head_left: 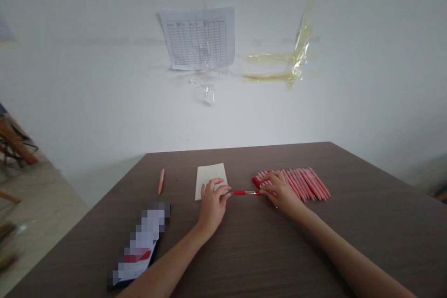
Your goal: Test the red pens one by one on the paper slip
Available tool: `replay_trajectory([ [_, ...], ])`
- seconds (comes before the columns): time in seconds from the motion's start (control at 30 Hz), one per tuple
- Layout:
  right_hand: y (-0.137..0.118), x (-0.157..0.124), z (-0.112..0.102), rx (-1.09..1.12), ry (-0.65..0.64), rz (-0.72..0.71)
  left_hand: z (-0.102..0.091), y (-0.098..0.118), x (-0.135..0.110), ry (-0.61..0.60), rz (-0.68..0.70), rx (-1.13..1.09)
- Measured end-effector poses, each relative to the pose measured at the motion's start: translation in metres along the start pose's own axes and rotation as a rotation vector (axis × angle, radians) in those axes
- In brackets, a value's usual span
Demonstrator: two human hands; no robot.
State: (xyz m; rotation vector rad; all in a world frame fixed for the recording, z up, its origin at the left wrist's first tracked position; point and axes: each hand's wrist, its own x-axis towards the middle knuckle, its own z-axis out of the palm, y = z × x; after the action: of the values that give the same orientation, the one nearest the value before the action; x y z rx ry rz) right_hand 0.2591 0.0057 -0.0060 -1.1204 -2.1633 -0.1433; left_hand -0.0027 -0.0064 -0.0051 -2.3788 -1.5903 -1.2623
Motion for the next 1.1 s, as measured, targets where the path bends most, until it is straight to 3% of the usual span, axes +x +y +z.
replay_trajectory([
  [0.13, 0.0050, -0.0014, -0.0005, 0.003, 0.015, 0.010, -0.0013, -0.0013, 0.0006, -0.004, -0.034, 0.040],
  [0.4, 0.0097, -0.0004, -0.0070, -0.047, 0.017, 0.049, -0.0058, 0.0019, -0.0013, -0.127, -0.117, 0.172],
  [1.1, 0.0079, 0.0003, -0.0098, -0.075, 0.003, 0.034, -0.0009, 0.0002, -0.0021, -0.160, -0.128, 0.193],
])
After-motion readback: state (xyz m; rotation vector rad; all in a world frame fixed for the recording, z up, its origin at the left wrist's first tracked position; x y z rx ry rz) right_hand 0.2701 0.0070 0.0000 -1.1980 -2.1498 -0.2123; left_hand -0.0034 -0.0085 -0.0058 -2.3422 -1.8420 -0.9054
